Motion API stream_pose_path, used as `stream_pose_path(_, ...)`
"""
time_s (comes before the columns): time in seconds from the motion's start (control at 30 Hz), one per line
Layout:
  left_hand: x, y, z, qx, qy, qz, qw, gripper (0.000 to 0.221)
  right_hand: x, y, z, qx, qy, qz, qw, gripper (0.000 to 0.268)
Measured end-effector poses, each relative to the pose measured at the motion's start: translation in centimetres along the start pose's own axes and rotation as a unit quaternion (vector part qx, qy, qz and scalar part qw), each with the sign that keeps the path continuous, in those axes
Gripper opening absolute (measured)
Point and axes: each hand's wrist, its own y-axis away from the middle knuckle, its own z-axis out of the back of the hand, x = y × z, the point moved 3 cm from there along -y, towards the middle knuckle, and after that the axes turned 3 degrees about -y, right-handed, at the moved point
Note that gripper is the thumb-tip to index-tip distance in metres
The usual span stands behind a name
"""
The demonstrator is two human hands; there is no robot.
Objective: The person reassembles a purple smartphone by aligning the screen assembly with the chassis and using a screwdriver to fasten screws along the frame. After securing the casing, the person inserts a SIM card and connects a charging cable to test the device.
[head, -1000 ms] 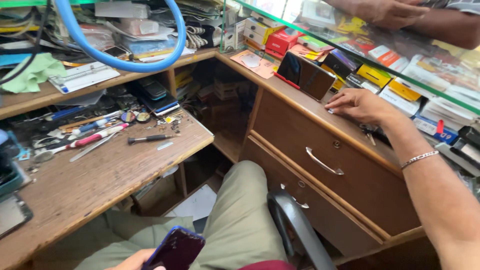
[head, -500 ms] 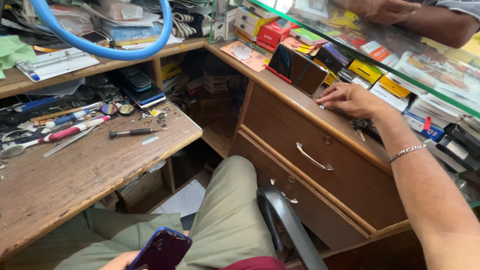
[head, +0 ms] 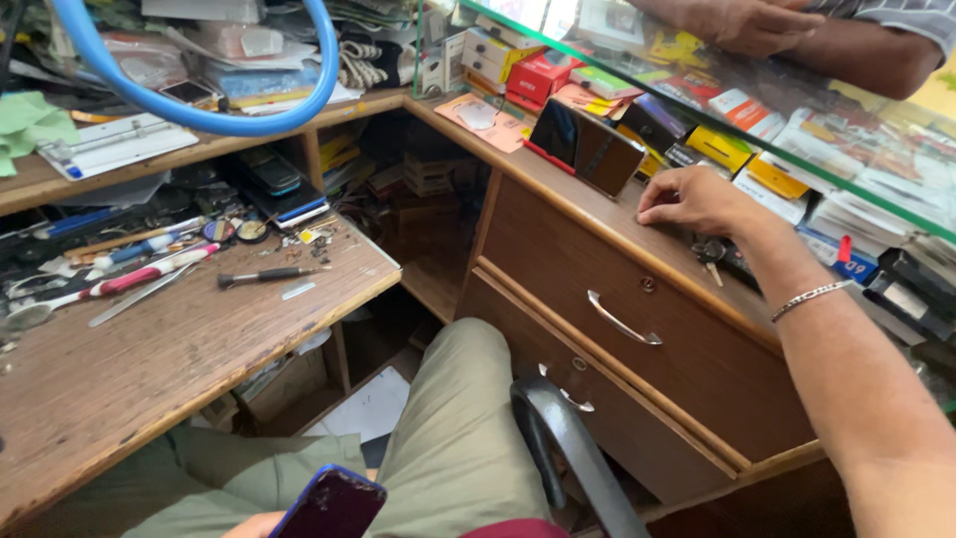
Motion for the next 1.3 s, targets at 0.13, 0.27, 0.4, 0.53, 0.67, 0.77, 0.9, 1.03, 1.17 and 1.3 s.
stream_pose_path(0.13, -2.9, 2.6, -1.6, -0.100, -0.094, 0.030, 0.990, 0.044, -0.8, 0.4, -1.1, -0.038, -0.001, 0.002, 0.999, 0.017)
stream_pose_path(0.27, -11.1, 7.5, -4.1, -0.215, -0.216, 0.064, 0.950, 0.043, -0.5, 1.7, -1.2, -0.091, -0.002, 0.008, 0.996, 0.017)
stream_pose_path(0.4, -21.9, 12.4, -6.6, -0.289, -0.277, 0.004, 0.916, 0.037, 2.3, 3.7, -1.3, -0.111, 0.070, -0.025, 0.991, 0.019)
stream_pose_path(0.53, -30.0, 14.5, -8.0, -0.288, -0.256, -0.052, 0.921, 0.027, 9.9, 4.1, -6.0, -0.148, 0.035, 0.046, 0.987, 0.018)
stream_pose_path(0.67, -33.6, 15.9, -9.1, -0.257, -0.268, -0.109, 0.922, 0.017, 18.6, 8.8, -10.5, -0.081, -0.110, 0.177, 0.975, 0.016)
stream_pose_path(0.77, -33.8, 15.8, -10.4, -0.219, -0.295, -0.111, 0.923, 0.011, 23.1, 13.7, -10.2, 0.053, -0.151, 0.246, 0.956, 0.015)
stream_pose_path(0.9, -33.5, 15.7, -11.9, -0.209, -0.334, -0.122, 0.911, 0.020, 28.3, 16.7, -12.4, 0.242, -0.143, 0.326, 0.903, 0.015)
stream_pose_path(1.03, -33.3, 16.0, -12.6, -0.220, -0.356, -0.140, 0.897, 0.018, 31.8, 17.3, -14.2, 0.353, -0.144, 0.314, 0.870, 0.015)
stream_pose_path(1.17, -33.3, 16.1, -12.8, -0.225, -0.357, -0.142, 0.896, 0.016, 34.4, 17.2, -14.4, 0.413, -0.162, 0.297, 0.846, 0.015)
stream_pose_path(1.3, -33.0, 15.9, -12.8, -0.219, -0.367, -0.133, 0.894, 0.014, 35.7, 17.3, -14.3, 0.433, -0.148, 0.292, 0.840, 0.014)
